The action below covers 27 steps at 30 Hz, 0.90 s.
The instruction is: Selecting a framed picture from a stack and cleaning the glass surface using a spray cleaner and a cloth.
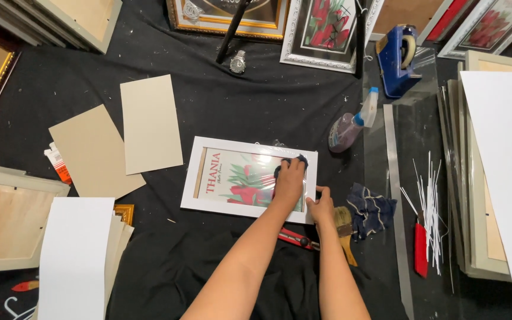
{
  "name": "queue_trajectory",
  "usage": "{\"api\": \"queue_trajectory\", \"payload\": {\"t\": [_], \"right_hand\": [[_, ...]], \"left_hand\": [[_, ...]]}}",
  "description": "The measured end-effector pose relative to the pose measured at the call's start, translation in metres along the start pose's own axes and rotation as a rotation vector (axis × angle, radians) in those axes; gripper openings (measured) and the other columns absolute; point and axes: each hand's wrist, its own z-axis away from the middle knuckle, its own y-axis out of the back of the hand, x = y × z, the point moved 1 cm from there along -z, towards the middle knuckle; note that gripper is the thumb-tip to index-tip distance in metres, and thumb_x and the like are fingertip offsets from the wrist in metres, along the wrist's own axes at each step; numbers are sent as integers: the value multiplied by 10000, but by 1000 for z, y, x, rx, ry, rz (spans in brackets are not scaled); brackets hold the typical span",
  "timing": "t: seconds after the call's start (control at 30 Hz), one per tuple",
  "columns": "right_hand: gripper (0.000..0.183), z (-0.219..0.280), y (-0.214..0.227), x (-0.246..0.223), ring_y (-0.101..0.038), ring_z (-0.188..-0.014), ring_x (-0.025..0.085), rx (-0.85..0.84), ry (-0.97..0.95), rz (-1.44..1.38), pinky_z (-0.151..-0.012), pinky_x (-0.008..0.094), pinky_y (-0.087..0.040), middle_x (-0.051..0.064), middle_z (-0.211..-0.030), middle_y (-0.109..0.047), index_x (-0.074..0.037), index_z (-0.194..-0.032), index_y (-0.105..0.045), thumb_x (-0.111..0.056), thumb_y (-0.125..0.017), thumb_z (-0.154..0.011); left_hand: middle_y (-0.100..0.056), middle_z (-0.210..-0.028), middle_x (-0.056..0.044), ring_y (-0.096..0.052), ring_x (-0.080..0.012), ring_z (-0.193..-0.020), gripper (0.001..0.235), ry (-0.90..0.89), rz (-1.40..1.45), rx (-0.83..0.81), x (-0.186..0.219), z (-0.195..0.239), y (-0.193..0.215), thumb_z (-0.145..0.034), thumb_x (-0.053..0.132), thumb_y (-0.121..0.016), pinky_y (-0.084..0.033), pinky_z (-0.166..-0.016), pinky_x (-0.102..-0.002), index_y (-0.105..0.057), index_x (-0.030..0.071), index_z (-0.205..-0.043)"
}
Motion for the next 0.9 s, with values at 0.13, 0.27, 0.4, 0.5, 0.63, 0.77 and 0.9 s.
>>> {"api": "queue_trajectory", "payload": {"t": [0.13, 0.27, 0.4, 0.5, 0.63, 0.77, 0.9], "right_hand": [[507, -5, -3, 8, -697, -1070, 295, 5, 5, -17, -919, 438, -565, 84, -1022, -659, -248, -1407, -533, -281, -742, -946], [501, -6, -5, 5, -696, -1086, 326, 15, 6, -10, -930, 462, -561, 112, -1036, -679, -239, -1401, -541, -263, -741, -943], [475, 7, 1, -3, -683, -1114, 331, 13, 5, 0, -949, 461, -552, 122, -1070, -674, -225, -1411, -537, -256, -705, -968], [508, 0, -3, 1, -687, -1110, 322, 17, 13, 0, -938, 457, -557, 113, -1068, -673, -240, -1418, -538, -287, -736, -951], [505, 13, 2, -7, -687, -1102, 325, 7, 12, -18, -935, 456, -557, 113, -1060, -662, -242, -1421, -533, -293, -727, -957], [501, -2, 0, 3, -698, -1076, 330, 9, 4, -46, -907, 456, -571, 122, -1052, -679, -249, -1411, -549, -281, -739, -949], [505, -13, -8, 14, -713, -1042, 327, 21, -3, -62, -873, 457, -588, 126, -1026, -699, -245, -1408, -552, -268, -742, -941]], "left_hand": [[-616, -1078, -73, -583, -300, -1013, 201, -76, 42, -132, -3, 8, 3, -908, 14, -633, -579, -692, -358, -667, 87, -1092], [-618, -1073, -67, -595, -288, -993, 192, -218, 3, -147, 1, 58, 28, -899, 20, -642, -551, -675, -336, -655, 109, -1069], [-616, -1209, -112, -595, -281, -1001, 319, -271, 34, -129, 5, 93, 54, -896, -46, -649, -573, -708, -316, -655, 74, -1192], [-608, -1206, -110, -599, -267, -1016, 354, -223, -14, -104, 0, 68, 33, -887, -30, -663, -591, -699, -319, -635, 78, -1223], [-599, -1219, -126, -604, -292, -1037, 368, -148, 14, -109, 4, 11, 39, -875, -25, -679, -615, -703, -332, -635, 62, -1230], [-579, -1205, -123, -604, -301, -1014, 328, -131, 25, -148, -7, -3, 9, -888, -6, -676, -610, -697, -354, -655, 59, -1209], [-618, -1084, -86, -600, -309, -952, 215, -279, 38, -107, -3, 40, 41, -874, 143, -709, -571, -688, -370, -699, 102, -1085]]}}
